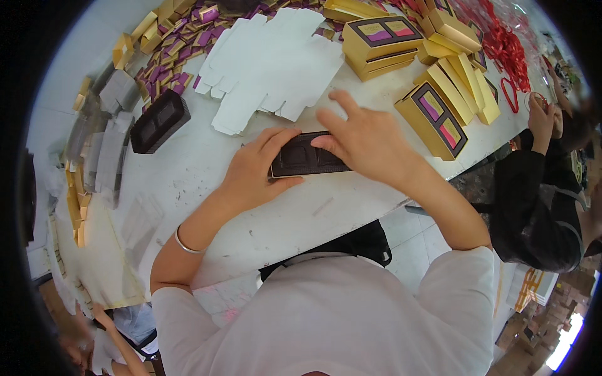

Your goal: The person repeatedly picks up small rectangular cosmetic compacts, opens them, places colored inserts into the trays, closes the lids, and stacks the finished units on the table. The process is continuous and repetitive throughout the clip.

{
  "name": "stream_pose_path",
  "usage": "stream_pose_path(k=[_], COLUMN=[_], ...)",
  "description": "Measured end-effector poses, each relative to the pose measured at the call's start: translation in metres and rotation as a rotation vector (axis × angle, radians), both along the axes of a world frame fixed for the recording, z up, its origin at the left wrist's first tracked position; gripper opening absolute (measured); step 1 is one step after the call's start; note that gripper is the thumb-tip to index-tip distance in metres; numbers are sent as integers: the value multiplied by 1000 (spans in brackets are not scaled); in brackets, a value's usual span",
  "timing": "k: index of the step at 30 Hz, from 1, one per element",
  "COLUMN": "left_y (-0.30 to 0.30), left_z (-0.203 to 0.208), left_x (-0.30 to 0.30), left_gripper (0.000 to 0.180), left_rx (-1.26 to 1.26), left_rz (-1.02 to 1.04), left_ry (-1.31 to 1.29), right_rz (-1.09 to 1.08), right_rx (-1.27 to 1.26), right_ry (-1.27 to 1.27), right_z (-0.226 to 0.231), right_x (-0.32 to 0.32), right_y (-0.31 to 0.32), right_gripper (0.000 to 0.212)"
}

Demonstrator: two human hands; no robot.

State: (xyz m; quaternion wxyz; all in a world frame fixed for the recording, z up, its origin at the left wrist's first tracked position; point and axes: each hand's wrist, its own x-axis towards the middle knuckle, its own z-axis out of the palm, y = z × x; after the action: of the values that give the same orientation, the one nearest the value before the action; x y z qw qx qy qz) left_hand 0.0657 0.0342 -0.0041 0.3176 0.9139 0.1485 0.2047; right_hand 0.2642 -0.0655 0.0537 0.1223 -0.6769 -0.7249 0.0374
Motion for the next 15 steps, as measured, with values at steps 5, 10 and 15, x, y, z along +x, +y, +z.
stream_pose_path(k=[5,10,15], left_y=[-1,5,5], left_z=[3,1,1], left_x=[0,0,1], left_gripper=[65,64,66], left_rx=[-84,-117,-64], left_rz=[1,-89,-85], left_ry=[6,-1,4], right_rz=[325,551,609], right_rx=[-99,110,323], right_ry=[236,-145,-396], right_z=[20,4,-23], right_x=[42,36,37], right_y=[-17,-25,-25], right_gripper=[36,38,35])
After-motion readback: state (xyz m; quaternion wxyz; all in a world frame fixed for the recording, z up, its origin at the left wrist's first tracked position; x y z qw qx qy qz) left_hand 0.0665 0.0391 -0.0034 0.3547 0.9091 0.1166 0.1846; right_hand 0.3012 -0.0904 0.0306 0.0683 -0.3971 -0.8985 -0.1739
